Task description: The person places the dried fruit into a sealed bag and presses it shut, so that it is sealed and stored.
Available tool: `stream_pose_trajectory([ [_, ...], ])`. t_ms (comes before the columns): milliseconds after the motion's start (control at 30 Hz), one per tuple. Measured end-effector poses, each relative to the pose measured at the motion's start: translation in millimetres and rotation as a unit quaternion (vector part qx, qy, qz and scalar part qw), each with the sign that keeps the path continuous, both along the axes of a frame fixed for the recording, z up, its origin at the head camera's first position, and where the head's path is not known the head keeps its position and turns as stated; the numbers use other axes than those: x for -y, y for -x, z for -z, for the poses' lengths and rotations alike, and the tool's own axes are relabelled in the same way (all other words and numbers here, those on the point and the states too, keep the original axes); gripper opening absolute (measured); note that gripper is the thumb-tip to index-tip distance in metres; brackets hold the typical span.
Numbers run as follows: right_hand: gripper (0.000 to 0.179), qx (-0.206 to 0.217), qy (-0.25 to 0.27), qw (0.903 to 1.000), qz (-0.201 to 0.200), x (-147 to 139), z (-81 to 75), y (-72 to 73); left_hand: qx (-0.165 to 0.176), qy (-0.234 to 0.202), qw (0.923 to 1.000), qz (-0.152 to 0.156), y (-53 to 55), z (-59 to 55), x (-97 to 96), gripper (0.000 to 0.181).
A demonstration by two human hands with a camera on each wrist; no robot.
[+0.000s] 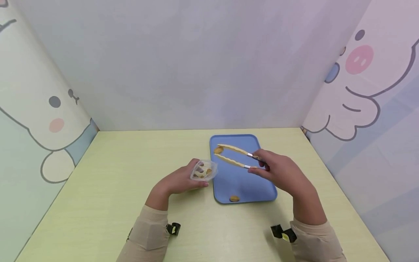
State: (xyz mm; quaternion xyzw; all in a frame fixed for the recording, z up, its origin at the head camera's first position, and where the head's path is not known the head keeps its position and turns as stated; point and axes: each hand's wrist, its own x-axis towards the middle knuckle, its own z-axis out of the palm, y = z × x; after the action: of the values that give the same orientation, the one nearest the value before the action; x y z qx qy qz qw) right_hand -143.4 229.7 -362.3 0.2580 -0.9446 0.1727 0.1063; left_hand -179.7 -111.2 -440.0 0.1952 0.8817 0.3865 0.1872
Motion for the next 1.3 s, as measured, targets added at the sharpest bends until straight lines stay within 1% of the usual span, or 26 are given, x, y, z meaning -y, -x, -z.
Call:
stream_pose_trajectory([
  [200, 0.031, 0.003, -0.003, 0.9999, -0.011, 4.0, -0.6, -0.9, 0.000, -0.003, 1.0000, 0.001, 0.2, 0.3, 0.2, 0.079],
  [633, 0.032, 0.007, -0.006, 0.9997, -0.021, 11.0, 2.2, -2.2, -0.004, 0.001, 1.0000, 0.001, 0.1, 1.7, 0.3, 0.079],
  [933, 0.036, 0.009, -0.022, 0.9991, -0.036, 15.6, 4.8, -1.9, -0.002, 0.001, 1.0000, 0.002, 0.7, 2.6, 0.3, 0.078],
  [1067, 0.038, 0.018, -0.026, 0.9989, -0.034, 16.1, 5.9, -1.8, -0.003, 0.001, 1.0000, 0.003, 0.8, 3.0, 0.1, 0.077],
  [1300, 0.039, 0.025, -0.015, 0.9995, -0.013, 11.6, 2.0, -2.8, -0.010, 0.000, 0.9999, 0.006, 1.3, 3.0, 0.7, 0.075],
])
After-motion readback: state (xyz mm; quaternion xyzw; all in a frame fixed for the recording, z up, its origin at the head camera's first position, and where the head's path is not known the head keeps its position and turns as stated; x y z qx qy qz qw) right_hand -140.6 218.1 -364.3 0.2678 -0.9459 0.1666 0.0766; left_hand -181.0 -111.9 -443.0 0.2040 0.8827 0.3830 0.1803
